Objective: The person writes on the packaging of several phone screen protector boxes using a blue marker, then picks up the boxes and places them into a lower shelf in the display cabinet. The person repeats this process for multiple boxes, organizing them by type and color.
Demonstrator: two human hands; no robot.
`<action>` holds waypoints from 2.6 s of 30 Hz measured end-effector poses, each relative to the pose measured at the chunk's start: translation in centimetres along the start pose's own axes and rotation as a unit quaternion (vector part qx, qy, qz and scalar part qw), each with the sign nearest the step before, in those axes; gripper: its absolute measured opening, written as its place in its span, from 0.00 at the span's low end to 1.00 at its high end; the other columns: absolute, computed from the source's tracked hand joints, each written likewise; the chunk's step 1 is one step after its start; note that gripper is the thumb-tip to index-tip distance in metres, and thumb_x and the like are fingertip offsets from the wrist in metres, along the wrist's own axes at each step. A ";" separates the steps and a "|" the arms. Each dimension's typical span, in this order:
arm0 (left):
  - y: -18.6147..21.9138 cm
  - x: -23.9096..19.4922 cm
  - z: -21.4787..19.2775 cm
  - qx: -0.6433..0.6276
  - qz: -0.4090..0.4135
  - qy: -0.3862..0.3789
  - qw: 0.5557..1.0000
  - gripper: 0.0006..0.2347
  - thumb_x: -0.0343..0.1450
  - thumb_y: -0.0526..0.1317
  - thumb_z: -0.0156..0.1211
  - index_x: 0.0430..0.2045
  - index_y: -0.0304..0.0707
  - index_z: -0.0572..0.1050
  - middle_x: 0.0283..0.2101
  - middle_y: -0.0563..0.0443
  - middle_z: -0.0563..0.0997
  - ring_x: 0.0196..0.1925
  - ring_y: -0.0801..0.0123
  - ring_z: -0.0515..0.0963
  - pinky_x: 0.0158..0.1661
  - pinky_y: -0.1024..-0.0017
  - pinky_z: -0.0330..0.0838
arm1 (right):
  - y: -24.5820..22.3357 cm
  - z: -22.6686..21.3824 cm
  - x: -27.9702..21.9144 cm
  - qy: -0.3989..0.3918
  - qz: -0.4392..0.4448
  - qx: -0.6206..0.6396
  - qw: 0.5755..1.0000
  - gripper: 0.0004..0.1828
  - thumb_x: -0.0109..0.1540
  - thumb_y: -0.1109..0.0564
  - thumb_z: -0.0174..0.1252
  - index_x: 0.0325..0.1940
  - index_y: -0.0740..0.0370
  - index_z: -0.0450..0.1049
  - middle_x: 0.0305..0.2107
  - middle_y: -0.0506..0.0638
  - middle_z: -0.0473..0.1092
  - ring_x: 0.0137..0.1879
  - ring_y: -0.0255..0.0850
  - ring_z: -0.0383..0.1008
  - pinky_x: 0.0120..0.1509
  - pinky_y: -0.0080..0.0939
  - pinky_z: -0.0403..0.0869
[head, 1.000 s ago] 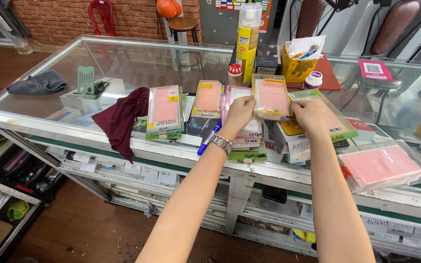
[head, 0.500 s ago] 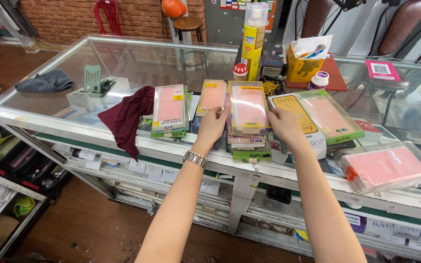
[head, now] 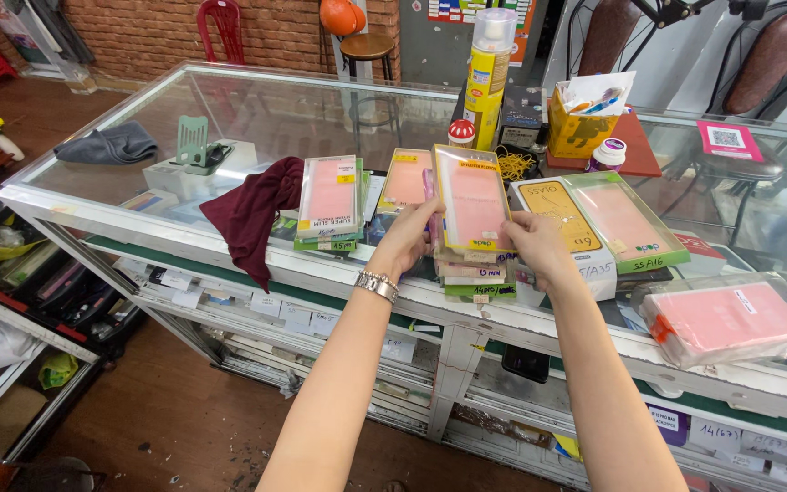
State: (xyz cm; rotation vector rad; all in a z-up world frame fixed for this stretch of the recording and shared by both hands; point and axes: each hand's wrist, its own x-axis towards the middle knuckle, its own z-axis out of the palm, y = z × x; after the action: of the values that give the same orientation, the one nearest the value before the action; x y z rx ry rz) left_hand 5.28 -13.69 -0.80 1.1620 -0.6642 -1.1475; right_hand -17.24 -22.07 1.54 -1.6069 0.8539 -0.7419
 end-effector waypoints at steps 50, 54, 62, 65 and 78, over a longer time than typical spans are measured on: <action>-15.2 -42.4 -6.5 -0.179 0.056 0.325 0.927 0.29 0.77 0.58 0.38 0.67 0.34 0.62 0.66 0.42 0.73 0.64 0.64 0.75 0.60 0.67 0.70 | -0.1 21.5 -30.1 -0.351 0.131 0.115 0.920 0.31 0.70 0.42 0.44 0.76 0.55 0.58 0.66 0.52 0.66 0.68 0.41 0.69 0.68 0.43 0.68; -15.7 -42.9 -7.5 -0.181 0.065 0.317 0.929 0.28 0.78 0.55 0.37 0.65 0.30 0.63 0.64 0.36 0.73 0.61 0.60 0.77 0.56 0.64 0.74 | 1.0 22.1 -31.1 -0.344 0.163 0.107 0.919 0.33 0.68 0.42 0.43 0.77 0.48 0.52 0.67 0.47 0.63 0.70 0.39 0.66 0.70 0.43 0.67; -16.0 -43.3 -8.4 -0.191 -0.004 0.374 0.907 0.29 0.76 0.57 0.39 0.66 0.34 0.62 0.64 0.37 0.74 0.61 0.60 0.78 0.55 0.64 0.76 | 4.5 23.2 -30.8 -0.369 0.183 0.127 0.902 0.35 0.68 0.42 0.41 0.79 0.48 0.46 0.70 0.52 0.59 0.73 0.42 0.62 0.73 0.45 0.63; -16.6 -42.6 -9.1 -0.198 -0.007 0.388 0.900 0.29 0.76 0.57 0.40 0.67 0.34 0.61 0.64 0.37 0.74 0.61 0.59 0.78 0.55 0.64 0.76 | 5.2 23.4 -30.0 -0.389 0.178 0.148 0.892 0.36 0.69 0.42 0.41 0.80 0.48 0.44 0.72 0.50 0.56 0.75 0.41 0.60 0.74 0.44 0.61; -23.8 -39.0 -13.8 -0.179 0.009 0.452 0.874 0.29 0.75 0.58 0.44 0.59 0.27 0.65 0.57 0.36 0.77 0.56 0.61 0.80 0.52 0.64 0.78 | 11.7 26.3 -26.6 -0.436 0.241 0.119 0.859 0.40 0.65 0.48 0.46 0.81 0.41 0.41 0.74 0.45 0.51 0.77 0.39 0.53 0.75 0.48 0.60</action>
State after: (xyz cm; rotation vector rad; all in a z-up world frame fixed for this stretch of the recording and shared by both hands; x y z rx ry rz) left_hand -3.45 28.15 -21.93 1.1986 0.2558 -0.5526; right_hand -11.51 12.69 -15.51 -1.2223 0.4188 0.2526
